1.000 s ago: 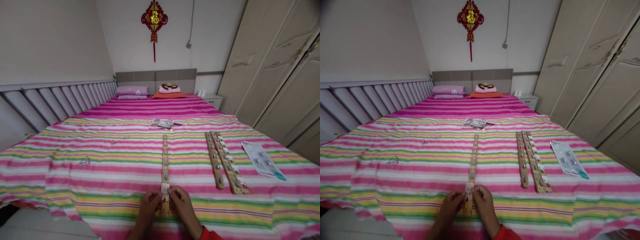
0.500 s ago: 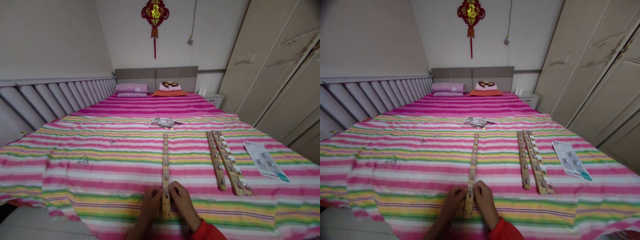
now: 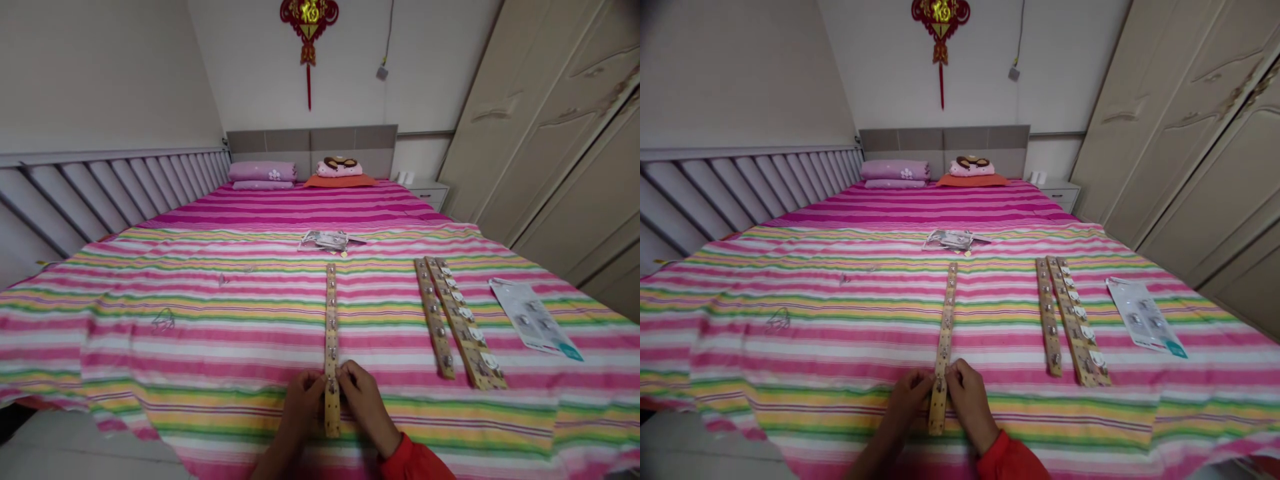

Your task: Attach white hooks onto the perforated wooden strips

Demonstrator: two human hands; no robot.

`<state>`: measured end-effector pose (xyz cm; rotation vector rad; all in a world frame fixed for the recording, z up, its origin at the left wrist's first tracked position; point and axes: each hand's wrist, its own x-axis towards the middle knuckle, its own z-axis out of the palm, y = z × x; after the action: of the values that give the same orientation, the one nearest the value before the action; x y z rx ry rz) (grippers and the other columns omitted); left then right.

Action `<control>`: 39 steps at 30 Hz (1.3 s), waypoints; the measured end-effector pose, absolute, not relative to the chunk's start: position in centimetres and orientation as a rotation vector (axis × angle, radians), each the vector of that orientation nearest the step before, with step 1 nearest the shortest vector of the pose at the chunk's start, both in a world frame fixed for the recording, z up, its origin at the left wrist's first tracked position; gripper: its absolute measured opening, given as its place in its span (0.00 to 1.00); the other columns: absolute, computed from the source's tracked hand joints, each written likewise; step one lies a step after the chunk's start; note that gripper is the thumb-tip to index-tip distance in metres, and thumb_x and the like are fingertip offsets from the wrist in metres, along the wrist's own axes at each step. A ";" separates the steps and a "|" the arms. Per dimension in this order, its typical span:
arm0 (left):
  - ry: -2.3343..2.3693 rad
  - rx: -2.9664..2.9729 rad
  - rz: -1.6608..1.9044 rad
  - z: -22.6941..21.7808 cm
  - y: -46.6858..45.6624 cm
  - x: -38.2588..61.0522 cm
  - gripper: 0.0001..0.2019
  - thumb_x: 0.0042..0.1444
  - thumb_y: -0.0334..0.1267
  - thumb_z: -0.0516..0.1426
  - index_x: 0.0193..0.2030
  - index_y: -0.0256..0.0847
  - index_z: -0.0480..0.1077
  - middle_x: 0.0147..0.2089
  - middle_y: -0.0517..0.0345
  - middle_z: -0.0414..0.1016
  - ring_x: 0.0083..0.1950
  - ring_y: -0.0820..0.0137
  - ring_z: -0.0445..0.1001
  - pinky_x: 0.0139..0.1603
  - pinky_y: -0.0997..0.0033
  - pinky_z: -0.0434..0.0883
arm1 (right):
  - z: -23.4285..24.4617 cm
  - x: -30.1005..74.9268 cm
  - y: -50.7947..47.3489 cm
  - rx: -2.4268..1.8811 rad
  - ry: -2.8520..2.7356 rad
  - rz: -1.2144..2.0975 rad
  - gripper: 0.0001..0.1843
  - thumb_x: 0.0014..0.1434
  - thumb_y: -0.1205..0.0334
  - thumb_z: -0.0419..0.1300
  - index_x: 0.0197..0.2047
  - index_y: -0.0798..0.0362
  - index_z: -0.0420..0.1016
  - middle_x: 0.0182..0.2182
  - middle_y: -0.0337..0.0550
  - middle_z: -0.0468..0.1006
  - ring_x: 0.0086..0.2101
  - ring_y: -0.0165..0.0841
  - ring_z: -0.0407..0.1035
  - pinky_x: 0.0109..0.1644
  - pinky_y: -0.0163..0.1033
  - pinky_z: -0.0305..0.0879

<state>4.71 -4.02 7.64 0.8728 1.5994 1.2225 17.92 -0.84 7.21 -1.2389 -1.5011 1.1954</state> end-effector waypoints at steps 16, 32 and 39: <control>1.637 1.031 1.071 7.8 -3.1 5.0 0.17 0.50 0.51 0.54 0.22 0.38 0.70 0.22 0.58 0.72 0.27 0.69 0.68 0.29 0.72 0.63 | 6.7 17.0 -1.5 -1.268 -1.260 1.514 0.29 0.44 0.31 0.55 0.20 0.52 0.65 0.15 0.35 0.63 0.20 0.30 0.57 0.24 0.36 0.54; 1.530 0.984 1.052 7.8 -3.4 5.5 0.29 0.51 0.65 0.45 0.22 0.39 0.67 0.20 0.56 0.70 0.25 0.68 0.69 0.28 0.69 0.65 | 7.7 17.2 -1.9 -1.233 -1.246 1.540 0.33 0.47 0.26 0.49 0.15 0.50 0.60 0.11 0.32 0.57 0.17 0.28 0.54 0.24 0.37 0.50; 1.500 0.944 1.034 7.6 -3.3 5.5 0.25 0.47 0.61 0.51 0.22 0.39 0.67 0.19 0.60 0.68 0.23 0.70 0.66 0.26 0.71 0.63 | 7.0 17.4 -2.5 -1.184 -1.201 1.638 0.34 0.40 0.25 0.56 0.15 0.51 0.61 0.11 0.32 0.59 0.17 0.28 0.55 0.24 0.36 0.50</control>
<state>5.45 -3.31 7.56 0.9437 1.4999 1.0340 17.43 -2.46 7.00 -1.1842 -1.2014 1.6378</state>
